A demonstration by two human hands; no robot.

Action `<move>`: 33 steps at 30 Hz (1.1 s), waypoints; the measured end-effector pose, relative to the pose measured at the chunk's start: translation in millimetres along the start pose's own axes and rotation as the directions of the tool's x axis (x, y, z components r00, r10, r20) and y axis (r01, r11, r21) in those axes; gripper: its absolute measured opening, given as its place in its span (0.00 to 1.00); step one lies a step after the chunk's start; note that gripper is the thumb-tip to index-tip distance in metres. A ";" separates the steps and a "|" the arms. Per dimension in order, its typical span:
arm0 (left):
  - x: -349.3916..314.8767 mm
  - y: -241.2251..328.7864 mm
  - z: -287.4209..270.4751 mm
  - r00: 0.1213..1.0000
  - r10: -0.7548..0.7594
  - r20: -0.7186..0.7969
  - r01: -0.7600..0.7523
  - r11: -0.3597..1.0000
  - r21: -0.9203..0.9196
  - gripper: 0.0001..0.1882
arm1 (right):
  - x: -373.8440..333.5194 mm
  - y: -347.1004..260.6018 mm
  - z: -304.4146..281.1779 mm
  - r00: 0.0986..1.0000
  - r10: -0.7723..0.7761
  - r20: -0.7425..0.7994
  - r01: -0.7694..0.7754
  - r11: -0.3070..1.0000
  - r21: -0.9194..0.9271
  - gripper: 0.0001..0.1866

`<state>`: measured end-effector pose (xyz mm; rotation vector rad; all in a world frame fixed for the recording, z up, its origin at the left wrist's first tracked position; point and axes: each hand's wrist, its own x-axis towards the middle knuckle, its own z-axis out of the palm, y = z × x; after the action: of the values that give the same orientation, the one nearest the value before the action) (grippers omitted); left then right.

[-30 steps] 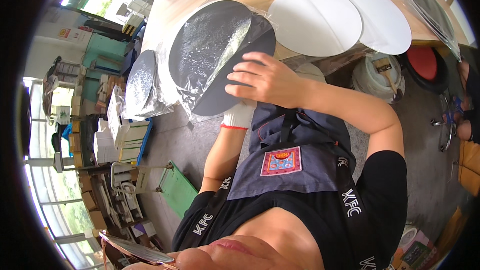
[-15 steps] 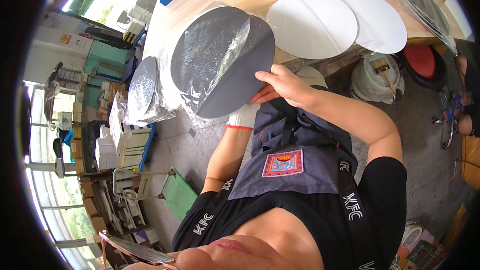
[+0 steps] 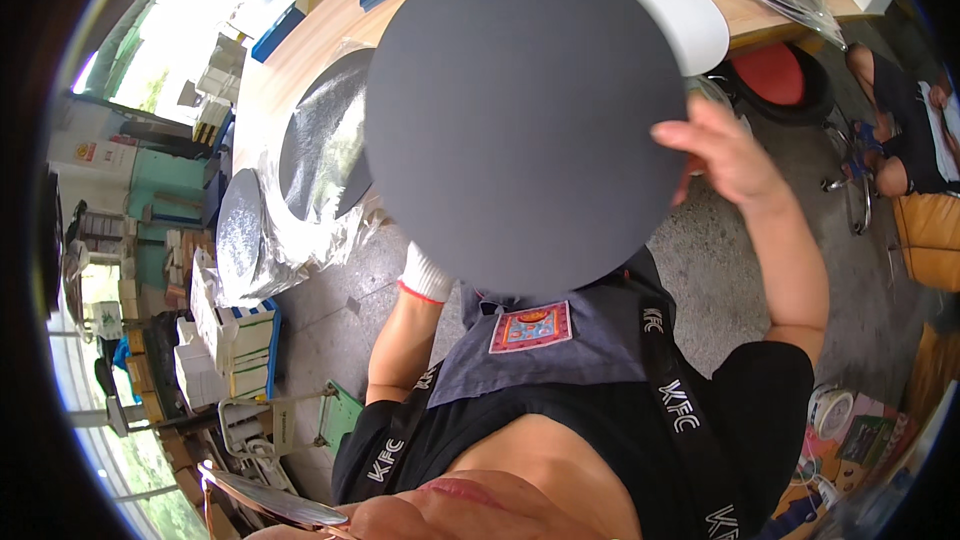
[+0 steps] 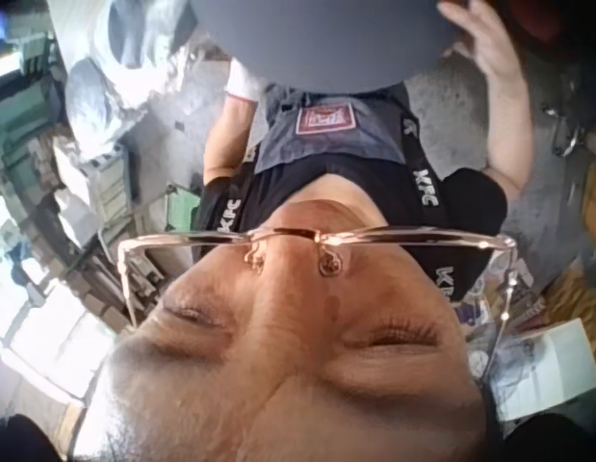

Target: The person removes protective plastic film from circular disks one by one and stacks them on a wooden table.

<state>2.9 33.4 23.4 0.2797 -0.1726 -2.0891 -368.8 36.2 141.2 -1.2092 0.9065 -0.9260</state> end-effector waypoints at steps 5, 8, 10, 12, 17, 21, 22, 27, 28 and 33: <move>71.0 1.1 37.2 0.952 -0.053 0.303 0.025 0.995 0.095 0.49 | -3.6 -1.0 -103.2 0.957 -0.252 -0.144 0.226 0.958 -0.174 0.24; 118.5 -4.0 68.3 0.932 0.302 0.201 -0.338 0.524 0.782 0.33 | 22.3 -3.0 -121.2 0.919 -0.366 -0.149 0.279 0.868 -0.411 0.21; 154.8 2.5 79.4 0.883 0.439 0.165 -0.404 0.534 0.742 0.22 | 56.6 6.5 -134.4 0.858 -0.480 -0.184 0.367 0.823 -0.434 0.19; 176.4 12.2 92.2 0.785 0.551 0.283 -0.493 0.280 0.824 0.20 | 84.4 13.5 -156.5 0.904 -0.351 -0.244 0.281 0.918 -0.280 0.22; 192.6 22.5 73.7 0.758 0.552 0.346 -0.472 0.099 0.876 0.25 | 129.5 30.3 -152.6 0.871 -0.430 -0.238 0.376 0.895 -0.240 0.27; 202.2 7.1 38.2 0.809 0.540 0.234 -0.403 0.218 0.889 0.09 | 139.3 56.5 -159.2 0.871 -0.444 -0.211 0.370 0.875 -0.312 0.29; 210.0 8.6 26.1 0.812 0.529 0.248 -0.502 0.414 0.759 0.08 | 136.0 57.7 -160.0 0.847 -0.511 -0.147 0.412 0.806 -0.426 0.27; 193.1 -7.1 98.7 0.727 0.613 0.308 -0.461 0.104 0.881 0.21 | 101.1 48.0 -162.3 0.854 -0.322 -0.408 0.175 0.917 -0.358 0.17; 197.7 -4.1 99.1 0.772 0.561 0.300 -0.456 0.160 0.875 0.27 | 91.0 43.3 -169.8 0.881 -0.294 -0.370 0.174 0.929 -0.326 0.17; 175.7 -22.4 97.9 0.918 0.273 0.286 -0.296 -0.006 0.955 0.39 | 10.3 56.9 -192.7 0.797 -0.299 -0.526 0.367 0.930 0.029 0.21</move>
<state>-128.2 -105.7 89.8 0.9769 -1.6446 -1.1428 -538.8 -33.9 59.6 -1.0385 1.0445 -1.6284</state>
